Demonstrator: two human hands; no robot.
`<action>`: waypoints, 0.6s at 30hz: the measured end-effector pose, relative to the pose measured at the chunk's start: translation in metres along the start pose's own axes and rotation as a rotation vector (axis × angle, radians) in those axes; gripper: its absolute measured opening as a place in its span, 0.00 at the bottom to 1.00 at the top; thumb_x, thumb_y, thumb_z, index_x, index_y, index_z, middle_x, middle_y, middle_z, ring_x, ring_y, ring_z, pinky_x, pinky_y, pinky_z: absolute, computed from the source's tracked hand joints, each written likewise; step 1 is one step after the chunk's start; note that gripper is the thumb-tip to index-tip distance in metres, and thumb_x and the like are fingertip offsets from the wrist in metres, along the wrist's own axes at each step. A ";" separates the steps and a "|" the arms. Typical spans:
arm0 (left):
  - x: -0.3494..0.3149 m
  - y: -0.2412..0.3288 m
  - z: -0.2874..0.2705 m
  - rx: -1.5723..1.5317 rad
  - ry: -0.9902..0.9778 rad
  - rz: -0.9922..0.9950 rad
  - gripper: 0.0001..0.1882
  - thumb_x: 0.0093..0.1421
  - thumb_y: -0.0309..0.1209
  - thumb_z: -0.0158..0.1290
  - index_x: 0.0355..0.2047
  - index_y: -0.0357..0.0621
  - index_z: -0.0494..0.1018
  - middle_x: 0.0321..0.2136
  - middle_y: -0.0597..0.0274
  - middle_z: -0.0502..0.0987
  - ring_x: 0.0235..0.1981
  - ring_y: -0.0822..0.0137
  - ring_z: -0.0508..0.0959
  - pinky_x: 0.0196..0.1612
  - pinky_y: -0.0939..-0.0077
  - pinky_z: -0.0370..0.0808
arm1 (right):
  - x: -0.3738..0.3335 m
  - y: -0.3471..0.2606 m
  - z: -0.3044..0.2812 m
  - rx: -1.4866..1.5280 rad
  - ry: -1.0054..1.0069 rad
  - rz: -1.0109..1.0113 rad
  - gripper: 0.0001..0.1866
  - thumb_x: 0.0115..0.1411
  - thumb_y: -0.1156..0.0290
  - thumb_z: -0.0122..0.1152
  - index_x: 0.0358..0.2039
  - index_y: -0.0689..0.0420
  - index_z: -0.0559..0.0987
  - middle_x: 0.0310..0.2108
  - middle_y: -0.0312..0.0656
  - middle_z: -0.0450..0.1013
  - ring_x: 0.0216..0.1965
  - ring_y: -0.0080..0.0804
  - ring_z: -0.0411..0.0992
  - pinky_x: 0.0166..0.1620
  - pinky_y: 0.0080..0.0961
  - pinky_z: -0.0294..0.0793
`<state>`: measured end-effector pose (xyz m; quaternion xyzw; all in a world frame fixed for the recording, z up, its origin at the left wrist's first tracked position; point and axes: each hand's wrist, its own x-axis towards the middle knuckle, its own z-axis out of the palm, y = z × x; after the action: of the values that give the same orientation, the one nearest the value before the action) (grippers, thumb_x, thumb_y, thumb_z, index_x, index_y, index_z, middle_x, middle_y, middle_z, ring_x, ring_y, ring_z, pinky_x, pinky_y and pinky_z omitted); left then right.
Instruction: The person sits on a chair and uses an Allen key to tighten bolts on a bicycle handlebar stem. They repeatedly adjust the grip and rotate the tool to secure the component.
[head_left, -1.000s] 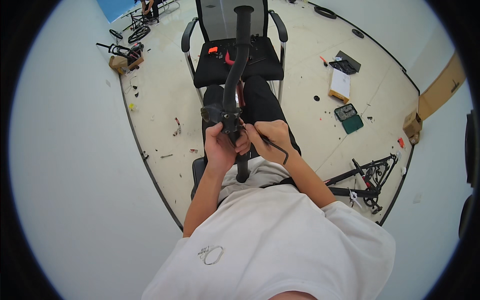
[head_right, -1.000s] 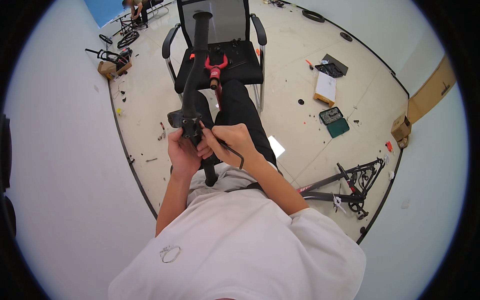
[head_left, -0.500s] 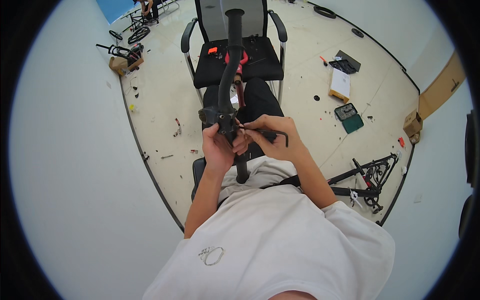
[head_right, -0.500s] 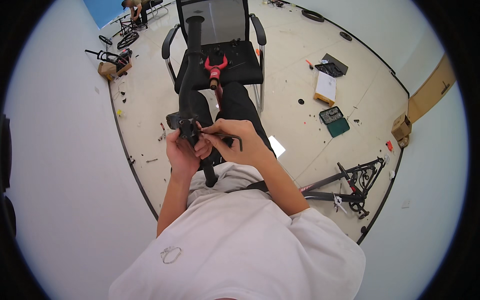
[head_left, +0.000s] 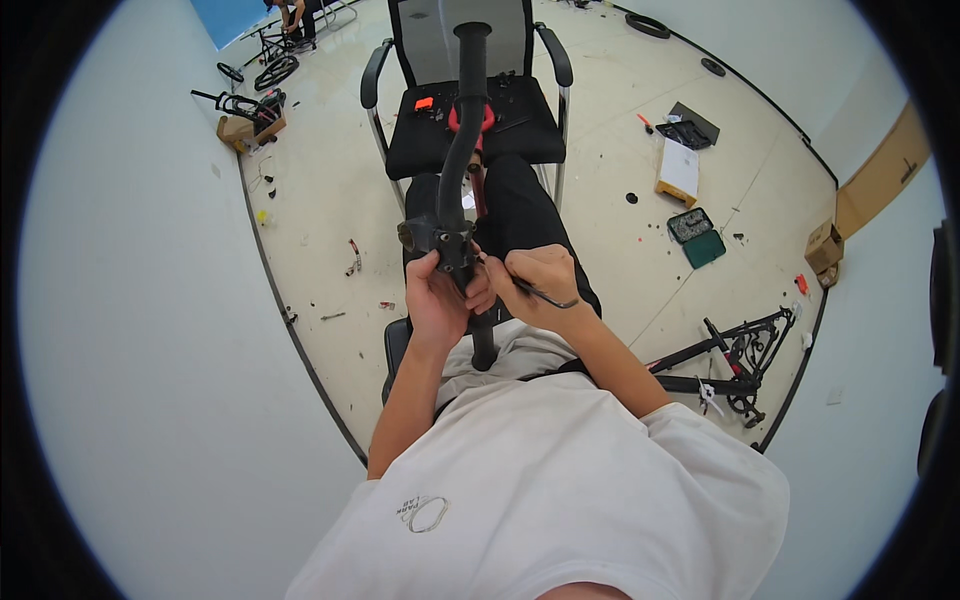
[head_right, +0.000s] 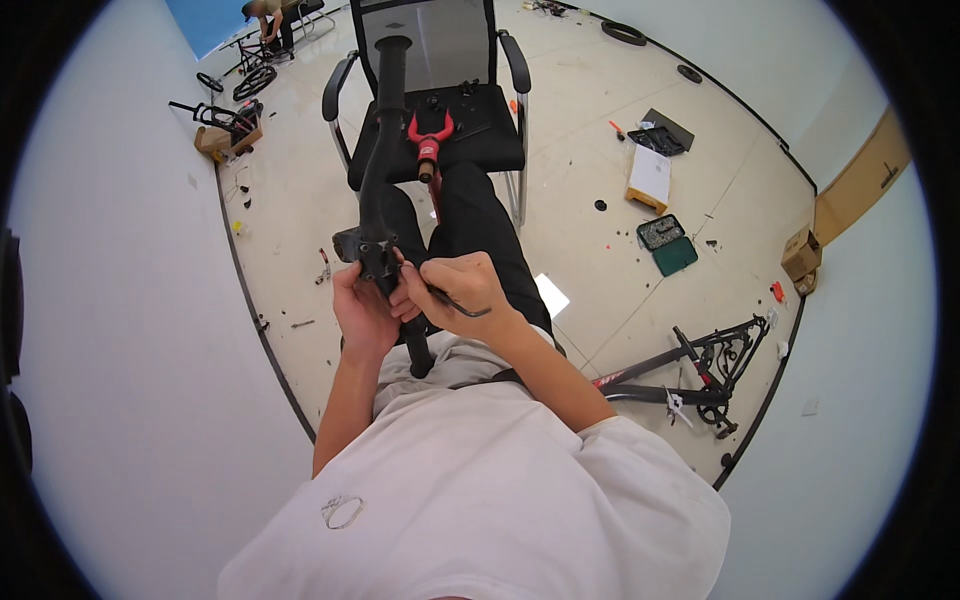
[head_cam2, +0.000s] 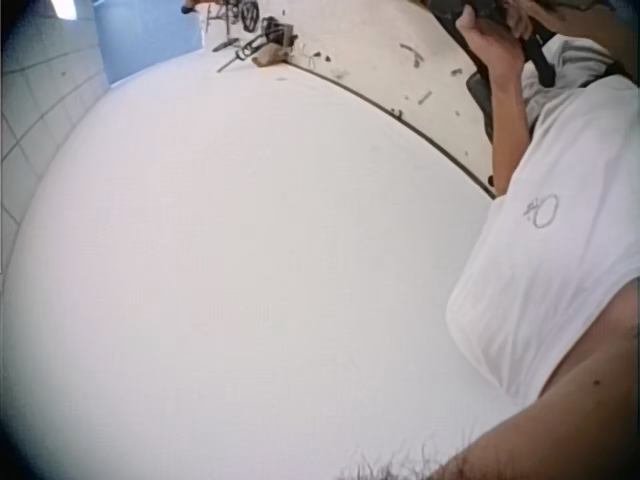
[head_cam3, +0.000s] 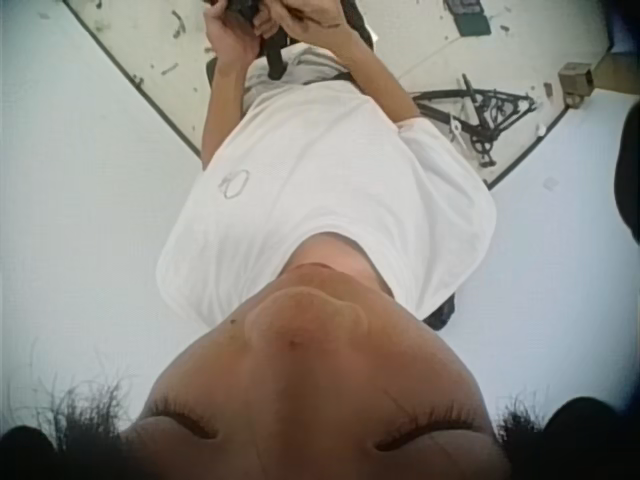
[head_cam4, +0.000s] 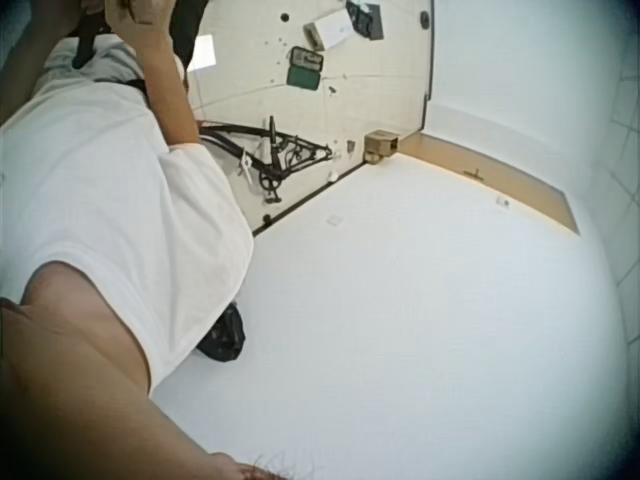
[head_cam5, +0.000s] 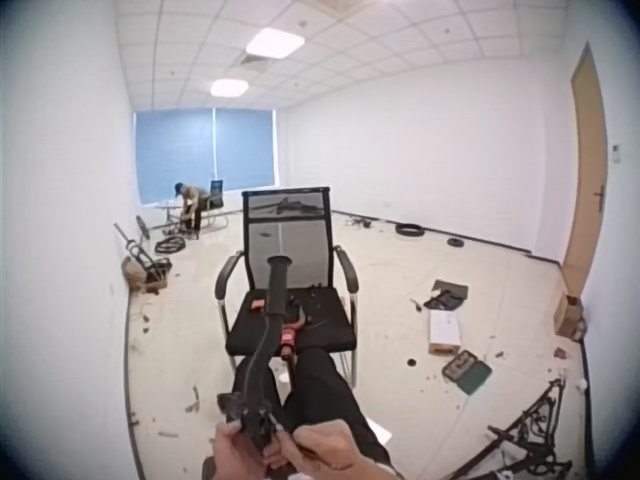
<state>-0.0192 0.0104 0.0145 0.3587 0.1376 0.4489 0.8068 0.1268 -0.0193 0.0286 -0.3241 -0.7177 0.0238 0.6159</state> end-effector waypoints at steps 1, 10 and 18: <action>0.003 0.000 0.001 0.004 -0.037 0.011 0.27 0.61 0.51 0.32 0.41 0.41 0.69 0.14 0.67 0.60 0.13 0.74 0.57 0.18 0.78 0.55 | 0.003 0.000 -0.001 0.013 0.025 0.015 0.15 0.53 0.82 0.60 0.13 0.61 0.67 0.09 0.39 0.61 0.08 0.31 0.61 0.13 0.22 0.56; 0.004 0.000 0.000 0.019 -0.121 0.037 0.26 0.62 0.49 0.31 0.40 0.40 0.68 0.14 0.65 0.61 0.14 0.72 0.58 0.19 0.77 0.56 | 0.010 -0.008 -0.022 0.038 -0.104 0.310 0.16 0.56 0.74 0.62 0.14 0.64 0.70 0.09 0.40 0.60 0.11 0.21 0.55 0.15 0.21 0.53; 0.001 -0.001 0.000 -0.010 -0.059 0.011 0.27 0.61 0.50 0.32 0.40 0.38 0.68 0.14 0.66 0.62 0.13 0.73 0.58 0.18 0.78 0.54 | 0.014 -0.014 -0.024 0.091 -0.163 0.302 0.04 0.51 0.80 0.64 0.25 0.63 0.77 0.19 0.39 0.73 0.20 0.25 0.74 0.23 0.16 0.70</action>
<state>-0.0182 0.0104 0.0134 0.3682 0.1096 0.4435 0.8098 0.1419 -0.0327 0.0528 -0.3969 -0.7068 0.1746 0.5590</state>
